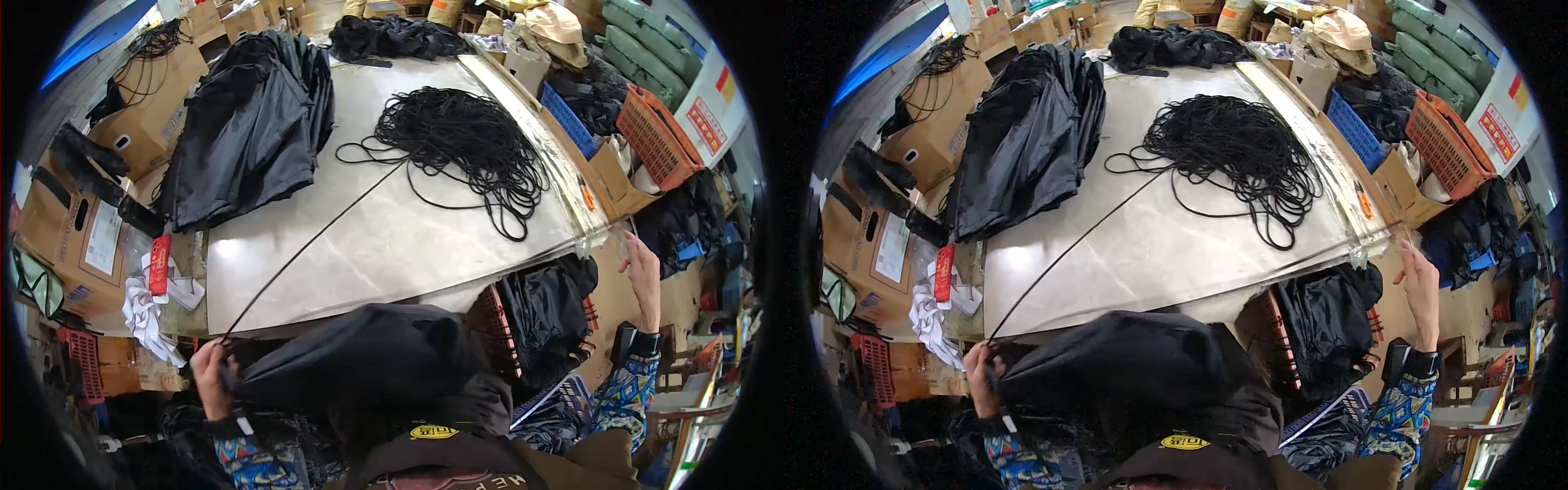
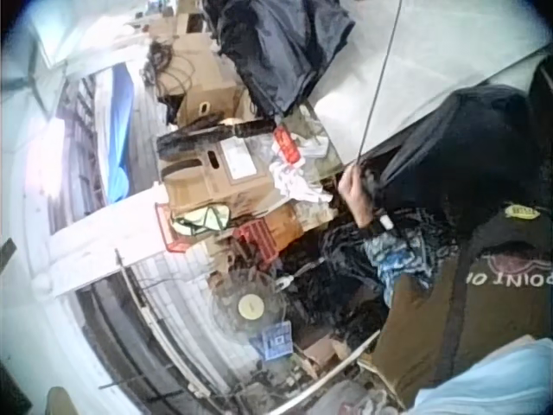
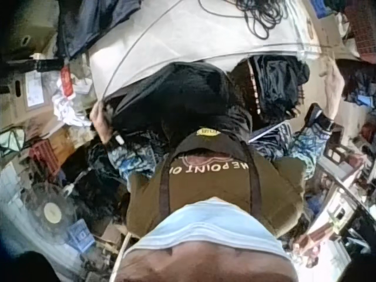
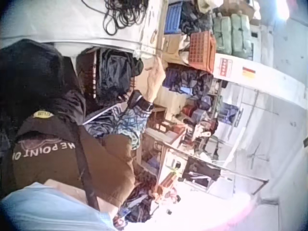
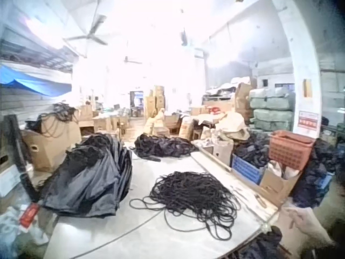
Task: The person threads black drawstrings through the hems of black fabric bags using a metal threading tool. They repeatedly pick up a bag, insert the tool into the hem, pull the drawstring through, and set the bag aside on the table.
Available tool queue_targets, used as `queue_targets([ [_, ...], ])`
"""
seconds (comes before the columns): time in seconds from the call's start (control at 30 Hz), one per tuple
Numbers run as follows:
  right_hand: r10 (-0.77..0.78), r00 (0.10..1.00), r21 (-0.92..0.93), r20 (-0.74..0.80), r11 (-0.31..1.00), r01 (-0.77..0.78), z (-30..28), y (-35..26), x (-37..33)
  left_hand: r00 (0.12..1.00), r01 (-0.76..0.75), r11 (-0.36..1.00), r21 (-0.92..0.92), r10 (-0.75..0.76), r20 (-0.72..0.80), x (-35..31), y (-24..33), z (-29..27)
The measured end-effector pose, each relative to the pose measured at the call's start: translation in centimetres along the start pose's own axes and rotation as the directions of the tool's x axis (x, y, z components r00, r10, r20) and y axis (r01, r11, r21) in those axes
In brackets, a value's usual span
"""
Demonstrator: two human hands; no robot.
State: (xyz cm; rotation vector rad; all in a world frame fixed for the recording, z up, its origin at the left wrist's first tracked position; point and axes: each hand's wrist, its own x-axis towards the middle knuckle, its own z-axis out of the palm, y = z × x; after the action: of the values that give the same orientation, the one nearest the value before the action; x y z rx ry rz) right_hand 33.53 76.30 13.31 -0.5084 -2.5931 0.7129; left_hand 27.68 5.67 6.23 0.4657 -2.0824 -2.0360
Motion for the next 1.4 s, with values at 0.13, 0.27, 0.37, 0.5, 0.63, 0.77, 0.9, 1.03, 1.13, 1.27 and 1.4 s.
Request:
queue_targets([
  [0.13,0.22,0.975,0.303,0.037,0.927,-0.22,4.9,-2.7,1.0,0.992,-0.009,0.984,-0.179,-0.013,-0.125,-4.2,-1.1,-6.1],
  [0.27,-0.118,0.956,0.227,0.269,0.972,0.056,12.1,-9.2,1.5,0.998,0.056,0.993,0.101,-0.057,0.009,-5.8,0.5,-4.9],
  [0.37,-0.297,0.867,0.262,0.4,0.944,0.203,14.8,-15.4,0.2,0.946,0.152,0.975,0.16,-0.19,0.262,-6.1,0.5,-5.0],
  [0.5,-0.491,0.751,0.286,0.441,0.87,0.401,17.8,-18.5,-0.6,0.989,0.018,0.959,0.284,-0.058,0.132,-6.9,2.6,-7.7],
  [0.63,-0.627,0.697,0.223,0.347,0.777,0.588,19.8,-20.9,0.0,0.996,0.024,0.837,0.546,0.028,-0.087,-8.7,0.7,-12.8],
  [0.77,-0.574,0.675,0.212,0.464,0.812,0.544,22.4,-23.3,2.2,0.963,0.224,0.828,0.514,-0.108,-0.246,-10.9,-0.1,-15.6],
  [0.9,-0.564,0.587,0.16,0.581,0.786,0.597,26.3,-25.6,4.1,0.925,0.285,0.892,0.352,-0.16,-0.346,-14.9,-1.6,-20.2],
  [1.03,-0.705,0.556,0.105,0.441,0.655,0.748,29.3,-22.8,6.5,0.904,0.247,0.932,0.266,-0.123,-0.41,-16.2,-2.1,-21.7],
  [1.13,-0.682,0.613,0.109,0.399,0.699,0.707,29.3,-21.7,7.9,0.749,0.286,0.896,0.339,0.012,-0.662,-16.9,-4.5,-25.2],
  [1.27,-0.569,0.771,0.112,0.286,0.819,0.563,27.4,-18.4,9.4,0.666,0.406,0.737,0.541,0.167,-0.727,-17.9,-5.1,-26.7],
  [1.4,-0.71,0.682,0.228,0.173,0.703,0.674,25.4,-18.6,7.8,0.927,0.306,0.595,0.743,-0.009,-0.375,-14.2,-3.7,-21.9],
])
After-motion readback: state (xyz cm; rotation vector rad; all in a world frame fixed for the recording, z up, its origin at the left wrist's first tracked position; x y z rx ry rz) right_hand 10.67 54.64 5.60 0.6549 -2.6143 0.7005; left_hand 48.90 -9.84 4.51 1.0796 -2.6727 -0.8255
